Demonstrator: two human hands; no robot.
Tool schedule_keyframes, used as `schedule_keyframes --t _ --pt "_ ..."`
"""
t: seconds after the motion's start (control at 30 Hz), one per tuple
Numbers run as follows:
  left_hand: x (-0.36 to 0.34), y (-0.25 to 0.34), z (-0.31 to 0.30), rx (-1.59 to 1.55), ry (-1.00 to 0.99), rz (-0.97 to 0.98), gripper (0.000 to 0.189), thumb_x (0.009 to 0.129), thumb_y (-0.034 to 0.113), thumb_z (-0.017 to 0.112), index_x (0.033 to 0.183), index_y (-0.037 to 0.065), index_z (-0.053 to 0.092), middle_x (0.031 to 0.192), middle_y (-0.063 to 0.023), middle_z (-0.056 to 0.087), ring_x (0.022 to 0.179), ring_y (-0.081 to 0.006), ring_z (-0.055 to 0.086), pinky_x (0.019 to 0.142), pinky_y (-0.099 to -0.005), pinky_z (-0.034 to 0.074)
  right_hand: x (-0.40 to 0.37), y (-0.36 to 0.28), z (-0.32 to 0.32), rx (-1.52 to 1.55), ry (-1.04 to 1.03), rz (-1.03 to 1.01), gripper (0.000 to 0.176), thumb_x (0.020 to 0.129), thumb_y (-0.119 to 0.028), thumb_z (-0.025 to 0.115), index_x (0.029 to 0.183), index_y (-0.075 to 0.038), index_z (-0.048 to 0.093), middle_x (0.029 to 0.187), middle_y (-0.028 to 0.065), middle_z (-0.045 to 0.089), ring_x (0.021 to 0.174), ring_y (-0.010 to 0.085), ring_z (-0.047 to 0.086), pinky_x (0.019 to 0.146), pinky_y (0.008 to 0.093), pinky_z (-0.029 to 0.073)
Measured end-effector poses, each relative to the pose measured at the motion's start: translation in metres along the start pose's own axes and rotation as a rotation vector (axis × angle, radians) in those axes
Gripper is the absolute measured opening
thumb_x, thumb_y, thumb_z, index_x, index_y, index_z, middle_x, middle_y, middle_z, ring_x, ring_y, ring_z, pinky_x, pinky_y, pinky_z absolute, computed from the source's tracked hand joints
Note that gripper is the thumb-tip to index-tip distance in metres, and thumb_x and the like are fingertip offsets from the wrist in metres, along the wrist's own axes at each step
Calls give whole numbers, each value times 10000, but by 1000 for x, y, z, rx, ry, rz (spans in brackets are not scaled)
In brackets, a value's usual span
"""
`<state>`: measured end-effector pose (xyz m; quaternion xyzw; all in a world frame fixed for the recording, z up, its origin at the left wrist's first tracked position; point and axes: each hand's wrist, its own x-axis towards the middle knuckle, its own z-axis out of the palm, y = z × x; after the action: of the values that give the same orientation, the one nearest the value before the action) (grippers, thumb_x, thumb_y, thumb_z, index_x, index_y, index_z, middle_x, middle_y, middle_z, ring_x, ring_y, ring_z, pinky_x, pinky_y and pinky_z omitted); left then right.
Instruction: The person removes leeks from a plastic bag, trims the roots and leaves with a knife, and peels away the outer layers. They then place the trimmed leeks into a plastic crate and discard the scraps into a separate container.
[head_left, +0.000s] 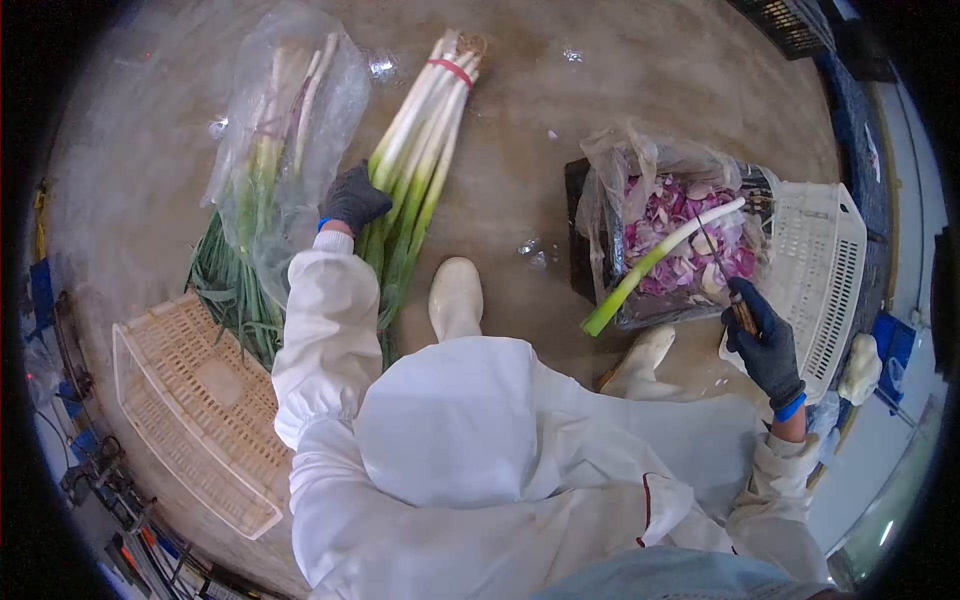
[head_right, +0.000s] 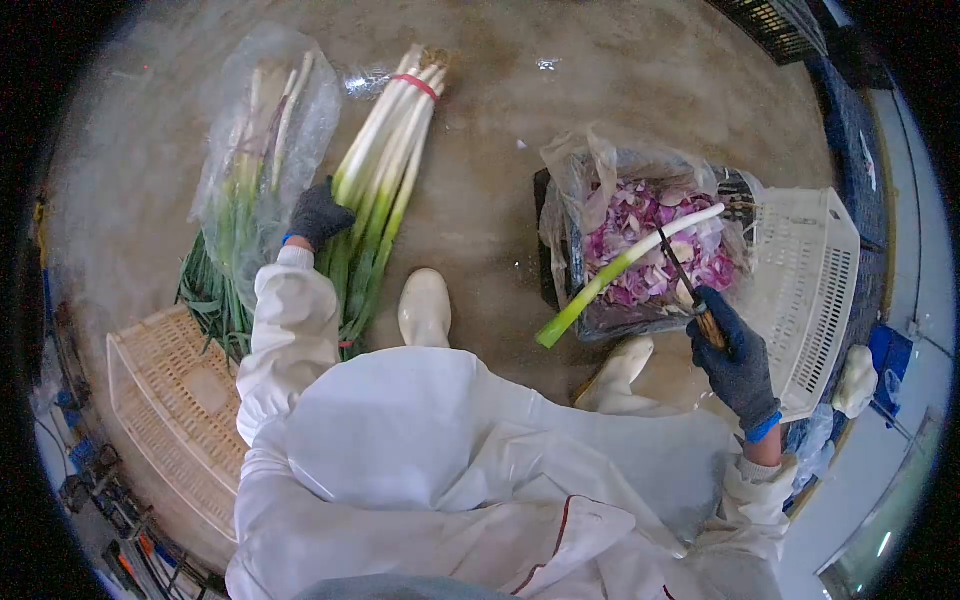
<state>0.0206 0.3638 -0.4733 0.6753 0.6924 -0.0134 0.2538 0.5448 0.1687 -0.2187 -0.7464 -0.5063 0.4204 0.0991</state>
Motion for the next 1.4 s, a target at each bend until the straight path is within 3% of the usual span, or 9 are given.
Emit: schedule_keyframes --t 0.2,0.27,0.33,0.53,0.57,0.67,0.93,1.13,1.4 --pt "-55 61 26 476 318 -252 814 731 344 713 1434 86 394 1169 -402 542 1000 -441 628 732 -498 532 0 4 0 32 -38 -16 546 902 -8 597 1423 -92 459 990 32 637 744 95 569 641 265 515" --pt "-81 71 60 578 350 -36 833 778 404 683 1464 65 354 1256 -458 431 1008 -456 598 675 -472 539 0 5 0 43 -37 -42 542 903 -7 592 1422 -90 460 982 34 638 742 95 570 643 263 515" --pt "-94 75 92 361 40 63 908 797 442 673 1505 62 251 1337 -461 335 997 -448 617 760 -487 531 -1 6 1 66 -27 -56 533 905 -8 587 1418 -90 466 964 31 637 730 93 568 642 260 512" --pt "-77 120 69 374 -32 123 496 887 493 542 1137 74 635 1141 -315 581 837 -409 660 727 -538 516 -3 5 0 81 -29 -16 519 901 0 579 1403 -89 481 897 19 622 686 86 553 633 246 492" --pt "-60 110 67 244 88 160 436 916 488 494 881 92 672 929 -193 665 748 -378 665 672 -528 515 -2 4 1 61 -28 -16 521 901 2 579 1404 -90 480 896 22 622 684 86 551 632 247 491" --pt "6 91 54 201 386 170 384 905 424 493 759 131 694 733 -116 656 658 -323 660 625 -549 501 -4 0 1 27 -29 -12 531 897 9 580 1408 -90 475 896 28 622 682 87 549 630 249 490" --pt "106 84 43 192 336 63 362 887 411 511 1053 123 657 1079 -161 634 1023 -361 604 848 -542 473 0 3 7 216 -131 68 599 855 23 604 1425 -81 451 995 78 642 801 132 610 729 277 511" --pt "140 84 42 156 34 -38 447 834 424 570 1132 101 650 1180 -188 627 1110 -362 595 922 -539 461 46 -38 36 -145 -98 -463 703 750 14 627 1420 -62 429 1210 187 620 1175 282 585 973 377 446" --pt "124 80 40 -21 53 -100 476 738 367 613 1116 84 678 1152 -198 648 1068 -368 625 945 -445 488 232 -111 159 -498 -264 -492 395 803 -292 624 1094 -33 561 1082 273 613 1019 436 597 862 500 479"
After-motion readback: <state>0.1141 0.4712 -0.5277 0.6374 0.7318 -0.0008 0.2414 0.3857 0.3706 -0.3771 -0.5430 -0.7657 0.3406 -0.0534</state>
